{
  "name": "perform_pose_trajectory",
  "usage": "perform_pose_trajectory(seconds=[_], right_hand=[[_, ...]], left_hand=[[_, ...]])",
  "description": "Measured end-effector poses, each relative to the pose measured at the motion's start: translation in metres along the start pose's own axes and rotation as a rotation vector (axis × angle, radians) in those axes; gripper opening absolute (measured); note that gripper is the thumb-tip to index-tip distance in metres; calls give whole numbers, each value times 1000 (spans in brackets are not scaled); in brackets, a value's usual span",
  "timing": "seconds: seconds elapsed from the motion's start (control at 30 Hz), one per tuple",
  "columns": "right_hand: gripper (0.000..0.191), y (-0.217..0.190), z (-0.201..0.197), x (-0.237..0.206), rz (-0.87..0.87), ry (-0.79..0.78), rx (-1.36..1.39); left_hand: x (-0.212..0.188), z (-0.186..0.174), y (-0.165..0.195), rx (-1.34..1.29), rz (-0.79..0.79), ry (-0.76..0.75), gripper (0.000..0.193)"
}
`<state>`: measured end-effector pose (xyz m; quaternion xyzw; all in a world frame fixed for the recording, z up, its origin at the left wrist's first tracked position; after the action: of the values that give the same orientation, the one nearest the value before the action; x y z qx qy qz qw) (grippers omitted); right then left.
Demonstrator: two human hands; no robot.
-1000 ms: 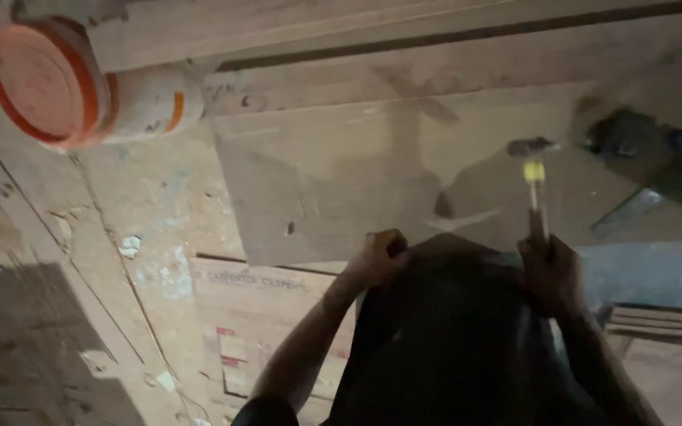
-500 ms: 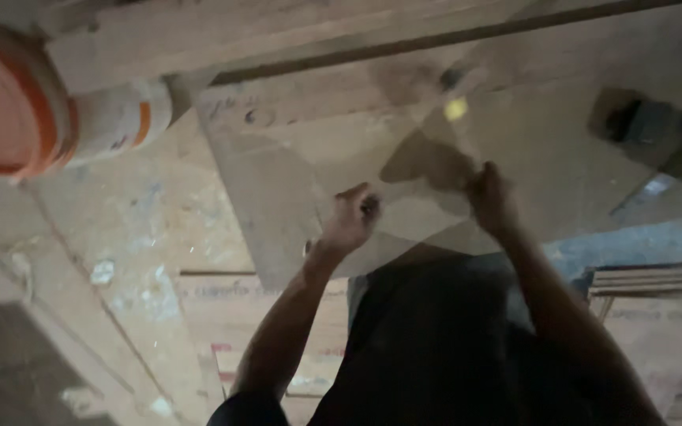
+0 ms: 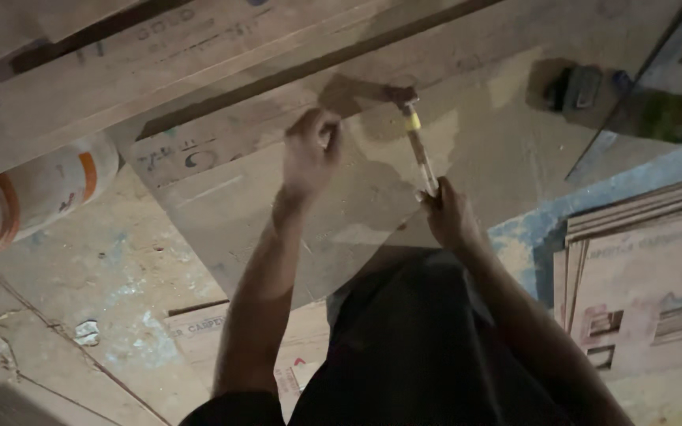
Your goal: The person hammers nails into wooden planks laid on a subfloor. They repeatedly pick up nails, position them on the wood, and strike them with a hammer to secure the planks in place.
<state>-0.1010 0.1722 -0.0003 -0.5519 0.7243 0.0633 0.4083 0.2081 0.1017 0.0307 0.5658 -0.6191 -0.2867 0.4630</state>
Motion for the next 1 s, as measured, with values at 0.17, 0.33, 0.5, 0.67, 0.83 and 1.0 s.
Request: perform_pose_trajectory(seconds=[0.17,0.33,0.5,0.67,0.83,1.0], right_hand=[[31,11,-5,-1,-165,65,92],[32,40,2,-5,75,-2,127],[28,34,2,-19,-11,6,176],[35,38,1,-19,21,15,76],[38,46,7,-13,18,26,70],[39,49,12,-9,-46,59,49]], left_hand=[[7,-2,-15,140,21,2,7],[4,-9,-5,400,172,76,12],[7,-6,-9,404,124,96,12],[11,-6,-9,427,97,87,12],[10,-7,-8,423,61,41,10],[11,-5,-5,471,67,47,11]])
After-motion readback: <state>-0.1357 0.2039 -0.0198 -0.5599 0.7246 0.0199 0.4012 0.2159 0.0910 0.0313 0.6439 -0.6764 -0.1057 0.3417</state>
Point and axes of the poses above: each hand's wrist, its own x-axis towards the middle knuckle, its own z-axis out of the palm, y = z × x, the point moved 7 cm from there along x, towards the middle knuckle, and after that the axes turned 9 degrees about z, right-handed, at the moved point
